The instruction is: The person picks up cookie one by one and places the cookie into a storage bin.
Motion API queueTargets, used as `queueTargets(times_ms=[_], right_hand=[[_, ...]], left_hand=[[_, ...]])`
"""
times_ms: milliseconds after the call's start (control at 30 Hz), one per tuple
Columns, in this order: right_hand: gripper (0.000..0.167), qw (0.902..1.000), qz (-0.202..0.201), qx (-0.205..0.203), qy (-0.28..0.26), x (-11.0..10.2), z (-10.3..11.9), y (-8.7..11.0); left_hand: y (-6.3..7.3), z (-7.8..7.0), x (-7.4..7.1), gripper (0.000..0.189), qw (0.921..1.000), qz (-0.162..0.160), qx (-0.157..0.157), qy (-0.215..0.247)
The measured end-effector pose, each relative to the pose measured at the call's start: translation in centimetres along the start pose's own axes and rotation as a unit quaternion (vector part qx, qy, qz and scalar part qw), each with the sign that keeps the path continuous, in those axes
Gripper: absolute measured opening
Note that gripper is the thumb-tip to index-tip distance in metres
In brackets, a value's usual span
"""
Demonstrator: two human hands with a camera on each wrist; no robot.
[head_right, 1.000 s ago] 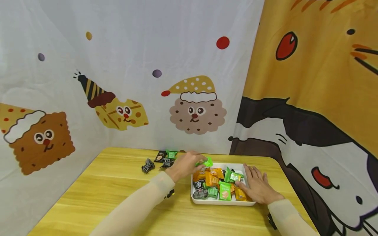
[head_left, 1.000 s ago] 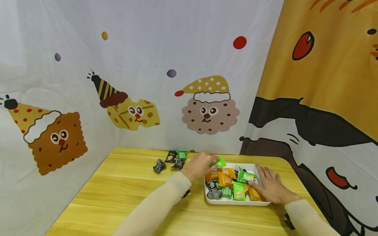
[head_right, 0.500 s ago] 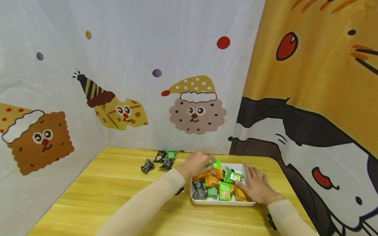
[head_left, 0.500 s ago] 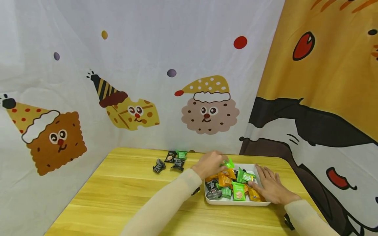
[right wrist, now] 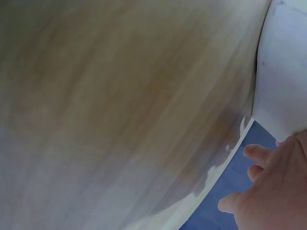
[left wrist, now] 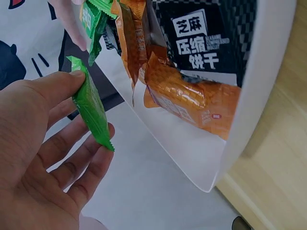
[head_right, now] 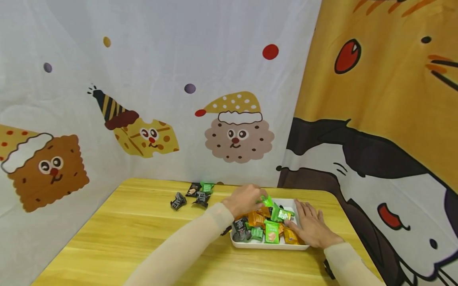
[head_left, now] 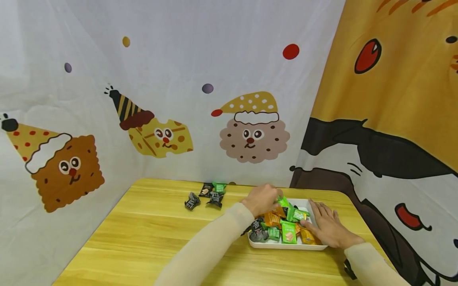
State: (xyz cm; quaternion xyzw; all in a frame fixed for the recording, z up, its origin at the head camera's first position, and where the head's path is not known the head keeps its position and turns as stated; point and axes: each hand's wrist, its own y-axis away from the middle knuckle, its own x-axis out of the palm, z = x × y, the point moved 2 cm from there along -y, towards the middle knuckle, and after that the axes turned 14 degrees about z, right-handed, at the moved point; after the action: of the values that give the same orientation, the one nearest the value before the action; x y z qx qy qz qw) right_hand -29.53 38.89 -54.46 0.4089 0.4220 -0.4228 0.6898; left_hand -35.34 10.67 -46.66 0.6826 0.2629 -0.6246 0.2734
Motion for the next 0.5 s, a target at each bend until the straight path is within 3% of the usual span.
queueTargets(times_ms=[500], right_hand=[[0.102, 1.0, -0.002, 0.0, -0.001, 0.11, -0.04, -0.07]], left_hand=[[-0.35, -0.8, 0.36, 0.035, 0.9995, 0.017, -0.014, -0.024]])
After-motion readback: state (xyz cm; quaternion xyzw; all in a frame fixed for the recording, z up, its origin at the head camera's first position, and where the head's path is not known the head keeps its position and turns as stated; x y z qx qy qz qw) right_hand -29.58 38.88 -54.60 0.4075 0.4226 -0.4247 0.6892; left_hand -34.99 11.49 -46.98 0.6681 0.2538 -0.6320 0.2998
